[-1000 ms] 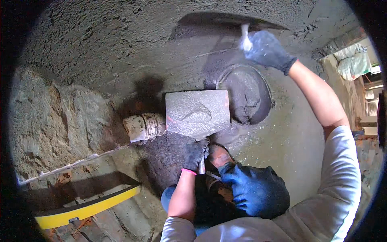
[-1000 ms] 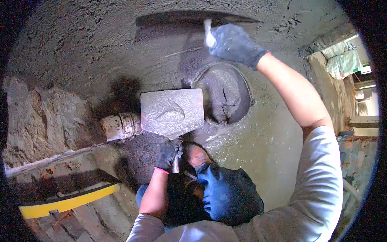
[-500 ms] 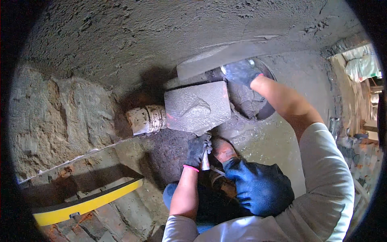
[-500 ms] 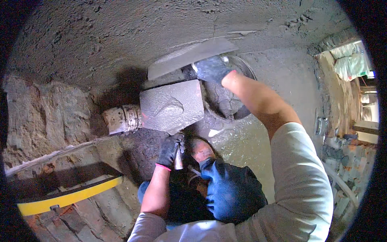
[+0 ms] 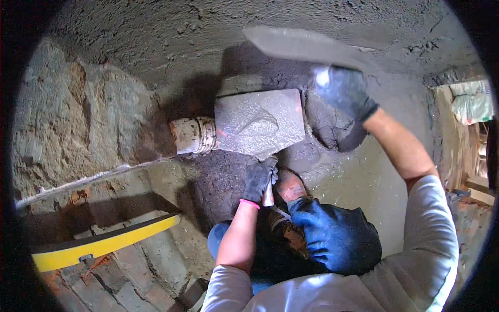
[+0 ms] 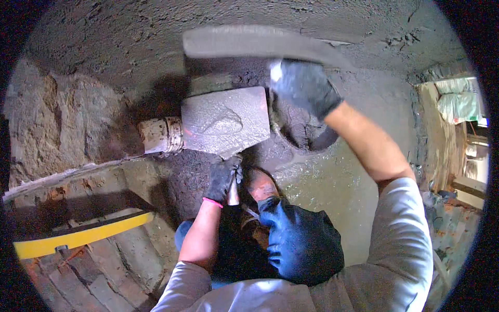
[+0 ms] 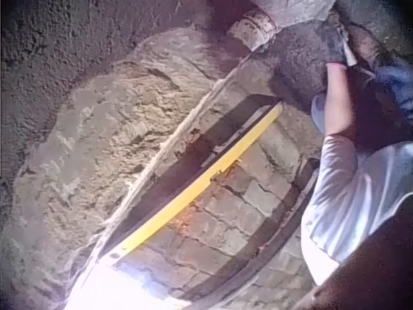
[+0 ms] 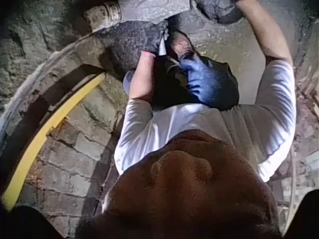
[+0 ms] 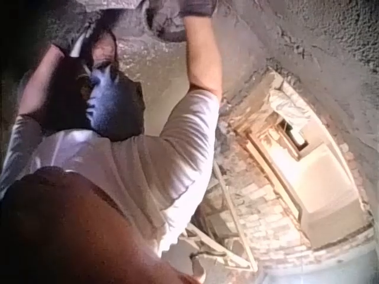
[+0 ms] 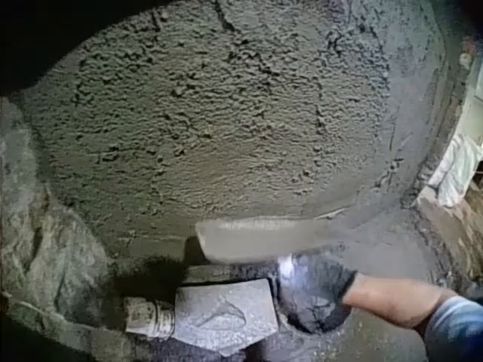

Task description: Applying and smoothing plaster or cement mixture onto a wall surface using a hawk and trowel.

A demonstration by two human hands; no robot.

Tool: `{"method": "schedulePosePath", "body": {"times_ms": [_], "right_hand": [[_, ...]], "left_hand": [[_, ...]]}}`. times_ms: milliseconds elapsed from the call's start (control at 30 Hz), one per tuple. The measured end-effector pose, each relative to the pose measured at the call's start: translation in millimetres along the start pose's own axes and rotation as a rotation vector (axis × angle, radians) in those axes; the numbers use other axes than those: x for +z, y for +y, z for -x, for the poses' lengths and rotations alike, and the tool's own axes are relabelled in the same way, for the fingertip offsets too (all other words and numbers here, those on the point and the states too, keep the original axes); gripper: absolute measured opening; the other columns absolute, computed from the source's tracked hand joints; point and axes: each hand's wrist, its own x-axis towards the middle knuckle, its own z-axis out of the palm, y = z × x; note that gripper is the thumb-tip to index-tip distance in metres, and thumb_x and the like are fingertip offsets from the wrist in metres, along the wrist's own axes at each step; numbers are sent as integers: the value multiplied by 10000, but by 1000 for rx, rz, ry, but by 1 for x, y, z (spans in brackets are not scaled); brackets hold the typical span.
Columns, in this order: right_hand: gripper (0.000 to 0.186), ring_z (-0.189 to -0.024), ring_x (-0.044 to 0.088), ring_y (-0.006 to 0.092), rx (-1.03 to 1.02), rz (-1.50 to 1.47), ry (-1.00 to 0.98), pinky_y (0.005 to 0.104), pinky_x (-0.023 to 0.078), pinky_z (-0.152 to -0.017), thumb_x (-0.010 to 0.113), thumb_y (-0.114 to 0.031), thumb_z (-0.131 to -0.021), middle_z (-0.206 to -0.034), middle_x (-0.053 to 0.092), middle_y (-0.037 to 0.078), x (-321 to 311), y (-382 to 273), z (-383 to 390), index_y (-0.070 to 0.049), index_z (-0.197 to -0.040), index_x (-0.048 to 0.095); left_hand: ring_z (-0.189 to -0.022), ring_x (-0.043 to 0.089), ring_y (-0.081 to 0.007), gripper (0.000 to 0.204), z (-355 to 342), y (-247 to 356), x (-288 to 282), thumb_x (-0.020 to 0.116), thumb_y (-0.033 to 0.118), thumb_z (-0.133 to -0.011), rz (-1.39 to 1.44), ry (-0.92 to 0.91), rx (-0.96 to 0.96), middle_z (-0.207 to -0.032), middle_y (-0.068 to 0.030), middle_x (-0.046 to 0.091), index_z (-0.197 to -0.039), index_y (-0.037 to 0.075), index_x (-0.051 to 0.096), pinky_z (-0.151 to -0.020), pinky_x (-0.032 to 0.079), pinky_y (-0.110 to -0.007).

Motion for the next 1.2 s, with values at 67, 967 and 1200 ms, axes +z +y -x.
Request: {"method": "schedulePosePath", "body": {"times_ms": [67,967,1200], "right_hand": [[363,-725,633,240,8,-120,70,352,515,-630,520,-295,-870,-875,649,118,-6,-46,7,-35,-1123,534],[425,-851,611,291,52,25,-633,439,483,-755,596,-311,-766,-888,627,147,-36,-46,105,-54,-1105,580],[487,-1178,470,237,574,-1356,31,400,343,-1035,619,-270,-876,-1289,497,103,45,61,160,-56,-1288,470]], "left_hand": [[-390,476,-117,102,0,6,1,616,129,-833,-31,18,39,-529,-13,517,-762,60,591,-344,376,-260],[-579,608,-289,209,11,16,2,587,289,-829,-1207,4,1100,-657,-109,620,-817,87,641,-519,487,-404],[-659,632,-314,230,27,12,26,598,281,-804,-1440,-99,878,-702,-155,634,-738,65,642,-582,495,-446]]}}
